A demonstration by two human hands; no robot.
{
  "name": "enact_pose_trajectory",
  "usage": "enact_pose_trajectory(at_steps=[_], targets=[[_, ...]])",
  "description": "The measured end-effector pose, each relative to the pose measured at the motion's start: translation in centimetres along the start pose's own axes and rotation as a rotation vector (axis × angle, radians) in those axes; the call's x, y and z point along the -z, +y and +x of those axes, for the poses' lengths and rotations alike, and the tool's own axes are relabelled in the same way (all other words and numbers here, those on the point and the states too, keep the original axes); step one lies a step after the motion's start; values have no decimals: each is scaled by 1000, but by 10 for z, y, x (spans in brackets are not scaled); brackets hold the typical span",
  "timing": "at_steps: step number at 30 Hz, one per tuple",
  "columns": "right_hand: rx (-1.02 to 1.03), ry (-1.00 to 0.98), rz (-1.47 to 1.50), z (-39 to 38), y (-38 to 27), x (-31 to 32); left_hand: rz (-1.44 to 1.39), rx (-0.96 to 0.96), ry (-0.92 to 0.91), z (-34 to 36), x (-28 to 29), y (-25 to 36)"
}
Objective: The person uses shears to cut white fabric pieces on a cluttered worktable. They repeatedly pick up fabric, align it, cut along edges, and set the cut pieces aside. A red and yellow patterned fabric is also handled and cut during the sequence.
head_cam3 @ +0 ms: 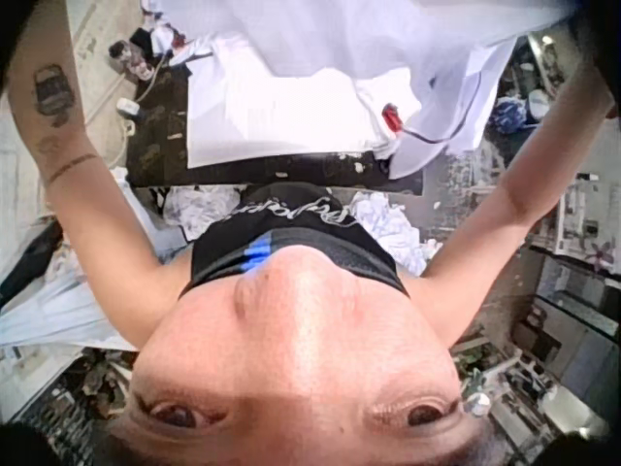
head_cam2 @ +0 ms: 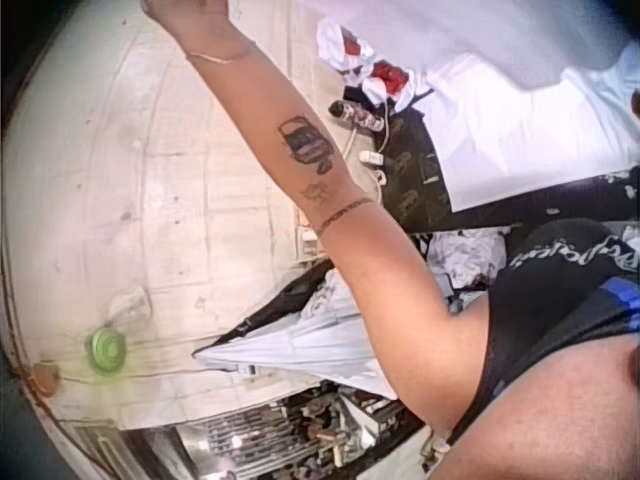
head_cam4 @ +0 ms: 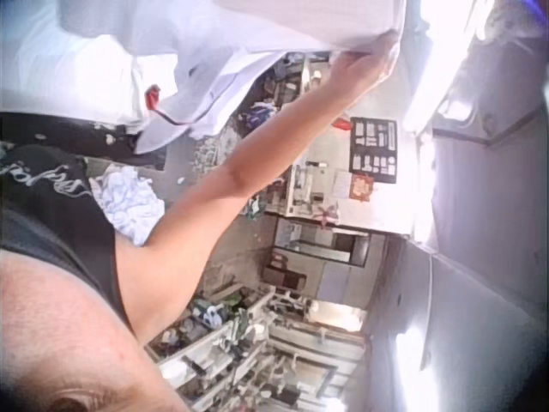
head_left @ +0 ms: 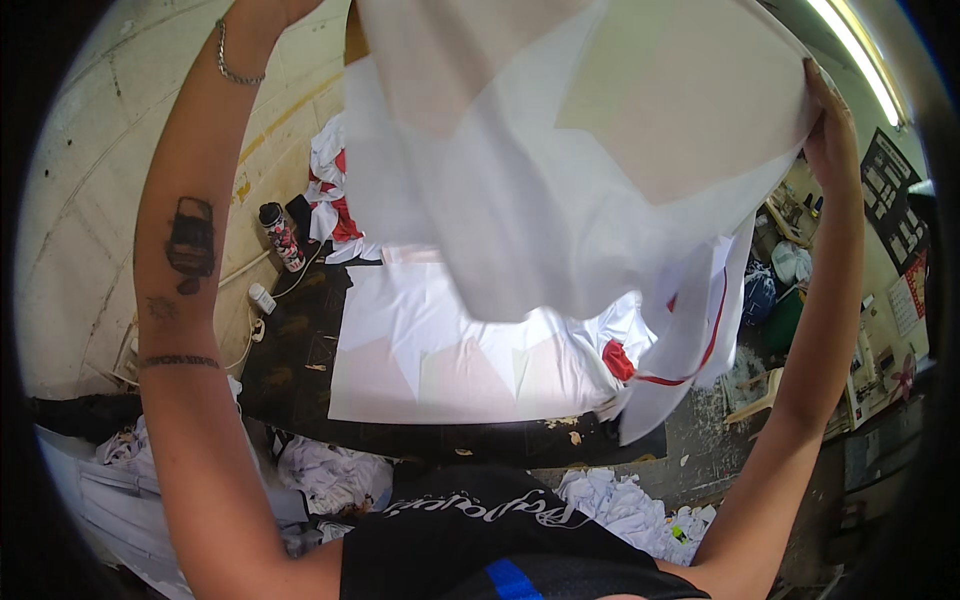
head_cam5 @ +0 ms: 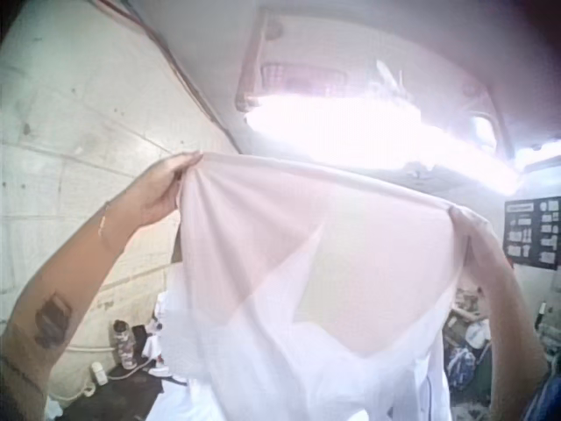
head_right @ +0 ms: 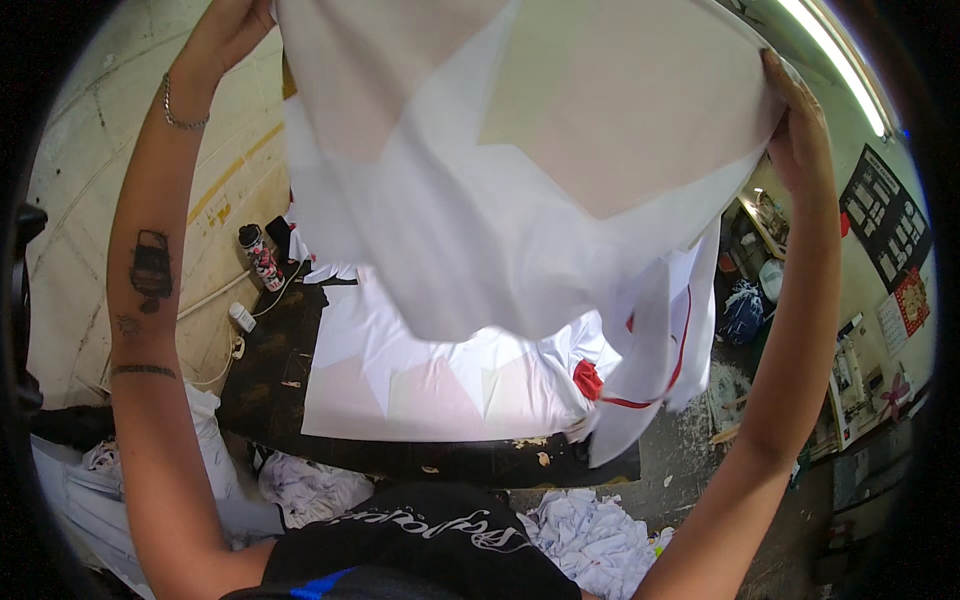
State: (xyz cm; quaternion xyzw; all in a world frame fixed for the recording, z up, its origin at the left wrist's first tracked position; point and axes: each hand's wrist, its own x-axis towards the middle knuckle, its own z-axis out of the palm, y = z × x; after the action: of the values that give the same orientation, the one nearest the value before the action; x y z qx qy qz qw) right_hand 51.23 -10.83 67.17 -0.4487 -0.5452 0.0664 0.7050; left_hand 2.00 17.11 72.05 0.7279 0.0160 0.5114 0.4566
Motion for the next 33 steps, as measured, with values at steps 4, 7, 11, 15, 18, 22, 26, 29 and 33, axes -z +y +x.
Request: enact_pose_trajectory(at_steps=[4, 7, 11, 15, 18, 22, 26, 29, 33], targets=[[58, -28, 66, 2, 0, -5, 9, 32, -70, -19, 29, -24], [18, 56, -4, 2, 2, -12, 241, 36, 185, -38, 41, -39], [28, -21, -45, 0, 13, -15, 321, 109, 131, -63, 47, -51], [-26, -128, -127, 1, 29, -8, 312, 85, 81, -82, 51, -60], [-89, -168, -364, 3, 41, -4, 177, 81, 3, -93, 55, -64], [-154, -26, -235, -2, 51, -12, 198, 39, -7, -101, 57, -67], [-105, -176, -86, -18, 55, -21, 254, 23, -71, -107, 56, -66], [50, -312, -309, -19, 55, -18, 406, -9, -19, -109, 52, -68], [124, -436, -807, 4, 59, -6, 1120, 122, -110, -103, 49, -65]])
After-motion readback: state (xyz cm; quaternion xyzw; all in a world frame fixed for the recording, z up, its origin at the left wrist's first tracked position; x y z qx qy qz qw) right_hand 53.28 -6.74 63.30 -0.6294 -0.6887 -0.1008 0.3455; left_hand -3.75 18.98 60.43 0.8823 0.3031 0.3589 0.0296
